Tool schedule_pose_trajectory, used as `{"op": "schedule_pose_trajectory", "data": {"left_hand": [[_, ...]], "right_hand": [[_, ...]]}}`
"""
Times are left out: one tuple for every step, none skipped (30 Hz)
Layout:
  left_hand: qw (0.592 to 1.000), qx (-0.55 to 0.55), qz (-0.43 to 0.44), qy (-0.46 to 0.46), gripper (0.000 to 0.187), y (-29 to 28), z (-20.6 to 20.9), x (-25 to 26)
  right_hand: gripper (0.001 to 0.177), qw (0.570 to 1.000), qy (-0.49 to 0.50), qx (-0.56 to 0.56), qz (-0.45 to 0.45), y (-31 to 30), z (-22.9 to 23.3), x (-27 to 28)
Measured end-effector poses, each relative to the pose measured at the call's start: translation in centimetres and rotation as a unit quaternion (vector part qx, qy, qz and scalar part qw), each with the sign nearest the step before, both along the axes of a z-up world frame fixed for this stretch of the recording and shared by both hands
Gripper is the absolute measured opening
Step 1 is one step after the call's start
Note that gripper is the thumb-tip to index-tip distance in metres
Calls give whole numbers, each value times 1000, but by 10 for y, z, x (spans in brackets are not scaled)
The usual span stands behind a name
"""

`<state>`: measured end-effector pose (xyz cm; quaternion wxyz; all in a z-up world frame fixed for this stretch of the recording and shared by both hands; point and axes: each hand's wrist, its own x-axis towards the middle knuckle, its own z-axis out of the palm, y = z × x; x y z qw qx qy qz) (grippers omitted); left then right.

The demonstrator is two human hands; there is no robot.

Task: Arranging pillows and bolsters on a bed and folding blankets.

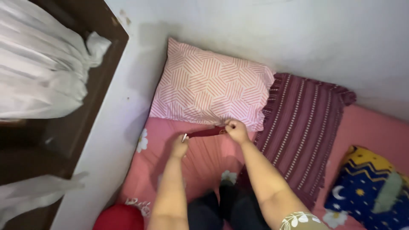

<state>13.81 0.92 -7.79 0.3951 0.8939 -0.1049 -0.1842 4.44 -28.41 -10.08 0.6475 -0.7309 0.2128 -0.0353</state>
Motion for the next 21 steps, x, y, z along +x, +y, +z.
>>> {"op": "schedule_pose_trajectory", "data": {"left_hand": [[1000,0,-2,0,37,-7,20,-21],[980,-83,34,180,38,-20,42,-35],[919,-160,68,354,40,-34,63,-51],[921,-158,56,352,40,-51,102,-63],[837,-269,99,466,45,-68,139,-76],[722,-363,146,571,50,-76,172,-100],[722,-354,142,577,50,-77,171,-117],[701,-410,141,566,46,-82,167,-131],[676,-465,140,554,44,-88,161,-147],[678,-453,135,563,44,-90,188,-158],[668,-410,173,597,55,-94,214,-170],[657,-367,204,626,66,-106,239,-173],[661,-358,192,631,66,-110,258,-176],[671,-313,173,649,79,-117,276,-181],[680,-267,152,665,92,-124,294,-187],[682,-261,139,669,92,-130,284,-192],[666,-303,102,674,82,-139,274,-198],[646,-337,63,682,73,-143,263,-206],[648,-325,51,687,73,-154,280,-212],[685,-293,-18,667,65,-169,296,-220],[716,-261,-90,641,58,-183,312,-230]], "right_hand": [[8,1000,0,0,-2,20,27,-9],[6,999,-43,0,33,35,56,-14],[10,994,-86,-2,68,49,85,-19],[10,994,-90,-5,57,67,129,-28],[6,993,-98,-4,65,85,170,-36],[7,993,-98,2,73,112,207,-54],[7,994,-94,5,62,120,232,-68],[13,998,-19,-32,-56,125,254,-79],[19,981,58,-67,-173,129,274,-91],[19,978,64,-63,-186,126,291,-108],[20,980,75,-93,-162,123,308,-125],[23,979,80,-127,-139,113,323,-136],[23,976,81,-127,-155,105,316,-149],[24,984,87,-123,-96,95,308,-164],[25,988,93,-118,-36,85,300,-179],[25,987,93,-120,-50,73,299,-188],[25,992,90,-77,-54,59,297,-198],[26,994,87,-29,-63,50,295,-211],[26,993,87,-28,-81,37,301,-225],[25,993,47,66,-81,23,307,-241],[25,984,2,158,-81,8,313,-259]]}}
